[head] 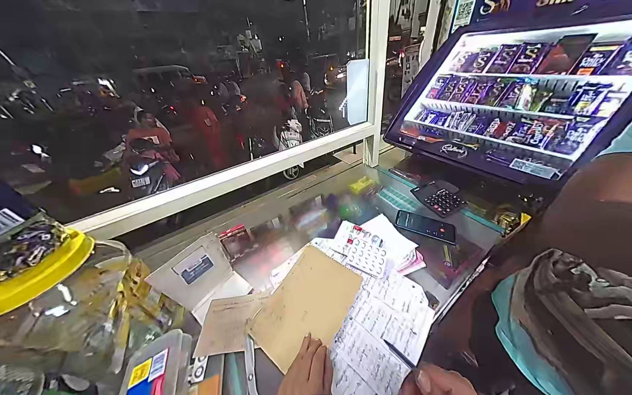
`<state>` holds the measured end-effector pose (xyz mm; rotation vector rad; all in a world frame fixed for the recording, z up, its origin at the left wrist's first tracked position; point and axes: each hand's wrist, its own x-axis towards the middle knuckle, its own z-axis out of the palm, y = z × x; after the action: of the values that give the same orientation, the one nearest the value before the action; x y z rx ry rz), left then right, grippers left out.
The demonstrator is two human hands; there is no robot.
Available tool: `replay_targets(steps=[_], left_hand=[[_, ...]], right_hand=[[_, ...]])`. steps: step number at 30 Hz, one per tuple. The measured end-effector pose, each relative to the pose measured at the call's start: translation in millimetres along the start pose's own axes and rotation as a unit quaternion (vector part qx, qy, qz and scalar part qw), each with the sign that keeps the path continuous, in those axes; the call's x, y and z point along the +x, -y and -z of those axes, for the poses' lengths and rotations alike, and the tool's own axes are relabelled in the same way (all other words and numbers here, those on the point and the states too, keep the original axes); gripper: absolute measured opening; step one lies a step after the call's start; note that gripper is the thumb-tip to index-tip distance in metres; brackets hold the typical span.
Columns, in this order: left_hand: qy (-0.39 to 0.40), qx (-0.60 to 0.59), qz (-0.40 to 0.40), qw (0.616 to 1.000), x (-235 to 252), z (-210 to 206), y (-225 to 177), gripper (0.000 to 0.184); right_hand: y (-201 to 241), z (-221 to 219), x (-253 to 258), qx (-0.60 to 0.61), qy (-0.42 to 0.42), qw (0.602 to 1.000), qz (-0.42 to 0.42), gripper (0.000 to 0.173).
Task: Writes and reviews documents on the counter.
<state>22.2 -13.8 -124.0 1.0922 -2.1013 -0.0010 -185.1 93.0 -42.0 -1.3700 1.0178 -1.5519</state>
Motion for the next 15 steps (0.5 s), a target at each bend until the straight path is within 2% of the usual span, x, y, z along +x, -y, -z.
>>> replay_targets(steps=[4, 9, 15], left_hand=[[-0.019, 0.008, -0.015, 1.0, -0.6, -0.2, -0.8, 0.018], [-0.014, 0.009, -0.019, 1.0, -0.7, 4.0, -3.5, 0.019], [-0.01, 0.006, -0.03, 0.999, -0.5, 5.0, -3.3, 0.018]], right_hand=[[-3.0, -0.2, 2.0, -0.021, 0.003, 1.0, 0.019, 0.043], [-5.5, -5.0, 1.7, 0.021, 0.015, 1.0, -0.002, 0.051], [-14.1, -5.3, 8.7, 0.085, 0.035, 0.996, -0.021, 0.082]])
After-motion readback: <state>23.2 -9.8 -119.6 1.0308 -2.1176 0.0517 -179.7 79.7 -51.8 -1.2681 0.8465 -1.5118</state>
